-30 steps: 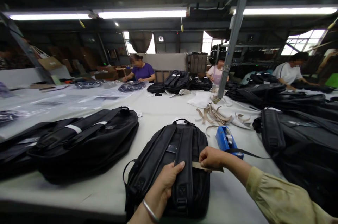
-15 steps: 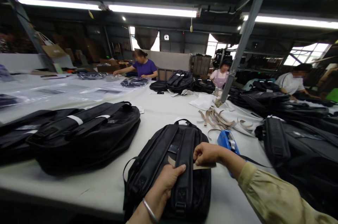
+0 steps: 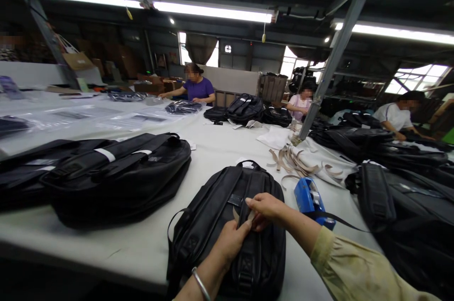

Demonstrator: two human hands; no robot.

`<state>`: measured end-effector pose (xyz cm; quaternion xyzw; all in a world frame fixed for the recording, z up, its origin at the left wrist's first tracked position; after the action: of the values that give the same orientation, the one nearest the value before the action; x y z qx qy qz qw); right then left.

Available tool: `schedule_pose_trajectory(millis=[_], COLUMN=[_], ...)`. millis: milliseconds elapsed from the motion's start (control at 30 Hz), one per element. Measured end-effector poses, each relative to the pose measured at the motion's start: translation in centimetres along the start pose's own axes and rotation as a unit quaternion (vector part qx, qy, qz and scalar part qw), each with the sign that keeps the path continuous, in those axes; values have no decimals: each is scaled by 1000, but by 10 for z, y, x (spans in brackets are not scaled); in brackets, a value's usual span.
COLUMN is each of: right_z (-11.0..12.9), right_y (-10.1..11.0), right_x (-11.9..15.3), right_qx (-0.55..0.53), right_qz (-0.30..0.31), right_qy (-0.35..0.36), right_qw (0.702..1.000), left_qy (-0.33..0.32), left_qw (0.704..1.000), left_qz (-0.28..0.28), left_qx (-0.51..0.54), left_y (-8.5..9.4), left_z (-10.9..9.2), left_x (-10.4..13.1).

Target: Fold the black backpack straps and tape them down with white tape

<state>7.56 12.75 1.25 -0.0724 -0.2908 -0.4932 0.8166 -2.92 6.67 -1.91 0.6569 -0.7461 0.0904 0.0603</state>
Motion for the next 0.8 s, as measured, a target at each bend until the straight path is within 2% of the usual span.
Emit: schedule_pose_trajectory(millis=[133,233,333,400,433,467,500,567,633,667,700,800], right_z=[1,0,-2,0,7,18,32,61,76,78,79,75], right_y=[-1,-4,-7,-5,-4,-4,-7,-24,-46,-54,-60,-63], right_x=[3,4,5,5,5,7,11,25,36,37,34,15], right_qx=[-13,-14,-10,33,80,141,212,349,442,473,497,539], right_qz=[7,10,21,21,16,10,5,23,69,86,95,87], right_qy=[2,9,11,25,55,107,176,330,424,437,433,388], right_qw=[1000,1000,1000,999,995,984,961,877,787,760,746,743], left_qy=[-13,12,6,4,4,-1,-7,-7,2,6,7,6], left_qw=[999,995,994,994,993,992,991,987,984,984,984,984], left_qz=[-5,-44,-65,-69,-73,-80,-88,-103,-109,-108,-105,-107], left_qx=[-50,-85,-87,-85,-89,-94,-102,-125,-140,-143,-144,-146], left_y=[-1,4,7,8,9,10,11,14,16,16,15,16], left_z=[-10,-5,-1,1,1,0,-1,-4,-6,-6,-6,-5], left_x=[6,7,4,1,-1,-2,-4,-6,-7,-8,-9,-8])
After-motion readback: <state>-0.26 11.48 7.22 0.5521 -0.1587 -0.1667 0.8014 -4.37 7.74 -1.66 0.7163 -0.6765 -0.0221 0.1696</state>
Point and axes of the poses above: each hand's wrist, its own x-axis away from the middle knuckle, its own y-axis out of the back of the hand, z = x × y, the point moved 8 cm from there along -x, towards the middle knuckle, and after that the axes turned 2 degrees about -x, right-handed, at the moved point
